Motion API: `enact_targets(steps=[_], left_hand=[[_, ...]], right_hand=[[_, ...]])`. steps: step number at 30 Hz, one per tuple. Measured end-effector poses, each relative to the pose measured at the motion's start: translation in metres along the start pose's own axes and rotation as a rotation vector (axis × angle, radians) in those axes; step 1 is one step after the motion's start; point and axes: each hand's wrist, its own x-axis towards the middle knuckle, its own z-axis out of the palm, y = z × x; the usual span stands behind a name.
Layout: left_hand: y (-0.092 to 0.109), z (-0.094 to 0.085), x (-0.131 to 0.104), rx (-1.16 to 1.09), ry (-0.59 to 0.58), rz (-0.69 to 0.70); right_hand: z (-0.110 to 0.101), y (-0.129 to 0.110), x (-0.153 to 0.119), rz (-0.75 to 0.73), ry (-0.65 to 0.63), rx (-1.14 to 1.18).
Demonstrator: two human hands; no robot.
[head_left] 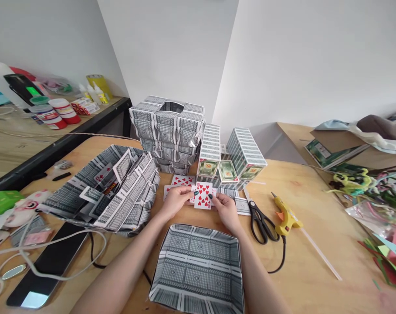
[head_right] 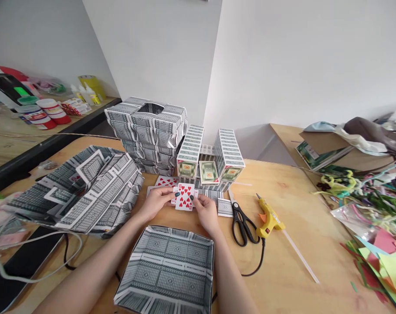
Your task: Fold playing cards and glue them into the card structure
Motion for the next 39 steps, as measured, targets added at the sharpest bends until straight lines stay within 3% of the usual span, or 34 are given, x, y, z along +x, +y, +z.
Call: enact_targets(steps=[39], left_hand=[[-0.0026,-0.0034,0.0012,0.085,-0.015,0.032]], right_hand=[[0.0035,-0.0051,-0.0027,-0.012,-0.026,0.019]])
